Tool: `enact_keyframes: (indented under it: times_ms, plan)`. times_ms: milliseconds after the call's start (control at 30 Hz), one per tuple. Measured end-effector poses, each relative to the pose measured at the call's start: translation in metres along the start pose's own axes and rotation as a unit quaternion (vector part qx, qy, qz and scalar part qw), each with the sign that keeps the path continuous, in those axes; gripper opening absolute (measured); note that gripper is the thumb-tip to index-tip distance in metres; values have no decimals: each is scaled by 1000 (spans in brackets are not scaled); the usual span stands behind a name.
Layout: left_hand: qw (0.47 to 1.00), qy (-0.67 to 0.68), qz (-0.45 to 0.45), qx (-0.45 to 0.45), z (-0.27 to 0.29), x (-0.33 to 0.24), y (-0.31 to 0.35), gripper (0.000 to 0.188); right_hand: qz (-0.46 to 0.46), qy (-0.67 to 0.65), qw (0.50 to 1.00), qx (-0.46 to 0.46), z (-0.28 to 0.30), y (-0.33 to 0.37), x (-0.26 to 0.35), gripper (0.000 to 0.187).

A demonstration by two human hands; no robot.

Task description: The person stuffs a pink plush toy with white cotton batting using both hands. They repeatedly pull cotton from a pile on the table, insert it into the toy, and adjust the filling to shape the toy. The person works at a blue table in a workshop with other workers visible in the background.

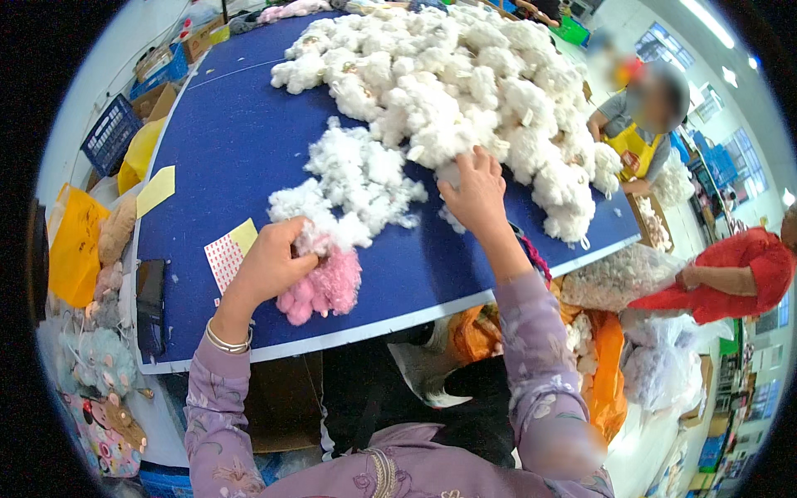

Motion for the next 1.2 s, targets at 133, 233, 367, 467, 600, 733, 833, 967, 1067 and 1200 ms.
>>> enact_keyframes:
  times_ms: [133, 233, 367, 467, 600, 733, 833, 967, 1067, 1200]
  plan:
    - [1000, 11, 14, 15, 4, -2, 0, 24, -8, -361, 933, 16, 31, -11, 74, 58]
    - [999, 8, 32, 25, -1, 7, 1, 24, 119, -360, 925, 4, 20, -28, 146, 73]
    - [999, -15, 29, 12, -2, 12, -1, 25, 235, -165, 955, 73, -67, -3, 175, 56]
    - [999, -7, 42, -15, 1, 10, -5, 26, 190, -192, 952, 144, -88, -16, 159, 35]
    - [993, 17, 88, -75, 8, 21, -6, 27, -69, -395, 911, 97, -79, -33, 122, 18]
    - [990, 31, 76, -118, 0, 19, -18, 27, -129, -568, 802, -127, -5, -57, 113, 30]
    - [991, 5, 94, -100, -21, 31, -29, 27, -123, -526, 829, -143, 12, -13, 135, 55]
    - [983, 34, -104, -150, -26, 60, -30, 32, 43, -457, 888, 23, -29, 29, 193, 42]
    - [945, 232, 194, -126, -33, 66, -34, 34, 140, -459, 876, 43, -2, 38, 177, 33]
    - [925, 237, 282, -98, -39, 81, -31, 24, 136, -464, 876, -8, -5, 48, 161, 32]
Point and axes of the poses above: each hand's wrist, its own y-axis away from the middle knuckle, its own z-axis out of the back of the hand, x = y × z, the point moved 9 cm from there along -y, towards the middle knuckle, and after that the axes turned 11 degrees about -x, right-handed, at the moved point
